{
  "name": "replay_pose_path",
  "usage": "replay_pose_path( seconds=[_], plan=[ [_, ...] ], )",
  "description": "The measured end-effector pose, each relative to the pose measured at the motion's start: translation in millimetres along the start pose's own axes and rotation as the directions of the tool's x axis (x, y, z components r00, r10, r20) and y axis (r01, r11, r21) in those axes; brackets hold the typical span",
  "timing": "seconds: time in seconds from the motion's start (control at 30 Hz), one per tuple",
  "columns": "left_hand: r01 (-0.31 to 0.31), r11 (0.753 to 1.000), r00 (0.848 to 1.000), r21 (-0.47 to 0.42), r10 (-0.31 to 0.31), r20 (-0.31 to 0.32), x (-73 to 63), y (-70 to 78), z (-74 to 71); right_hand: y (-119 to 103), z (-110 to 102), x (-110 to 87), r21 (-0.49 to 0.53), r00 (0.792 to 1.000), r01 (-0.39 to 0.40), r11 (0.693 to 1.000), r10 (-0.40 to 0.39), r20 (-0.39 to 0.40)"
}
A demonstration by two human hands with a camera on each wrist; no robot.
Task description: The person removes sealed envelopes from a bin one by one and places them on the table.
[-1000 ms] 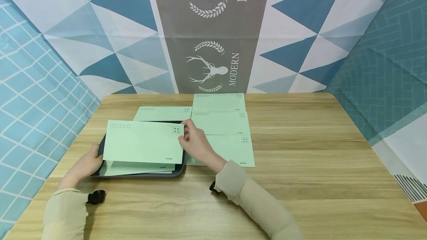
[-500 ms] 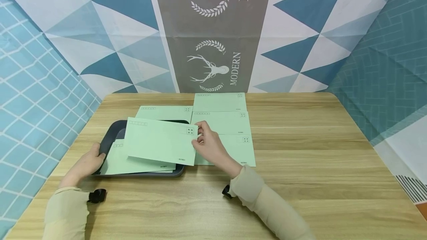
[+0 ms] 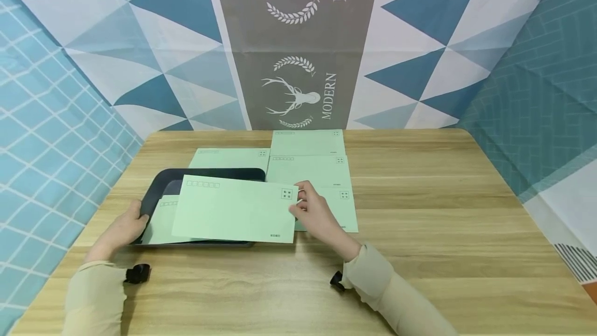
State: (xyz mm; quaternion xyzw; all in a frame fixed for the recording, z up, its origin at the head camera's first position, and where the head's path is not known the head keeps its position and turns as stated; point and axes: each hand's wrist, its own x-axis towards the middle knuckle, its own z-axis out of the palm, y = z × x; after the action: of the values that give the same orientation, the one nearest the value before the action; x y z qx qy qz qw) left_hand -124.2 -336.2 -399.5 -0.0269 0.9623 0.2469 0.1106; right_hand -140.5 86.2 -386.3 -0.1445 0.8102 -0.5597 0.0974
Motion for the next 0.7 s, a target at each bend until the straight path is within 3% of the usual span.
replay_pose_path(
  seconds=[0.2, 0.57, 0.7],
  plan=[
    [0.006, 1.000, 1.000, -0.012, -0.006, 0.004, 0.3, -1.0, -1.1, 5.5, -10.1, -11.6, -0.056, 0.999, -0.032, 0.998, 0.033, 0.029],
    [0.027, 1.000, 0.999, -0.015, -0.027, 0.022, -0.5, 4.1, -0.4, 18.6, -28.5, -38.6, -0.234, 0.998, 0.025, 0.972, -0.009, 0.068],
    [0.026, 1.000, 0.999, -0.017, -0.026, 0.023, 0.2, 3.7, 0.0, 24.2, -40.4, -47.8, -0.253, 0.993, 0.020, 0.967, 0.009, 0.114]
  ],
)
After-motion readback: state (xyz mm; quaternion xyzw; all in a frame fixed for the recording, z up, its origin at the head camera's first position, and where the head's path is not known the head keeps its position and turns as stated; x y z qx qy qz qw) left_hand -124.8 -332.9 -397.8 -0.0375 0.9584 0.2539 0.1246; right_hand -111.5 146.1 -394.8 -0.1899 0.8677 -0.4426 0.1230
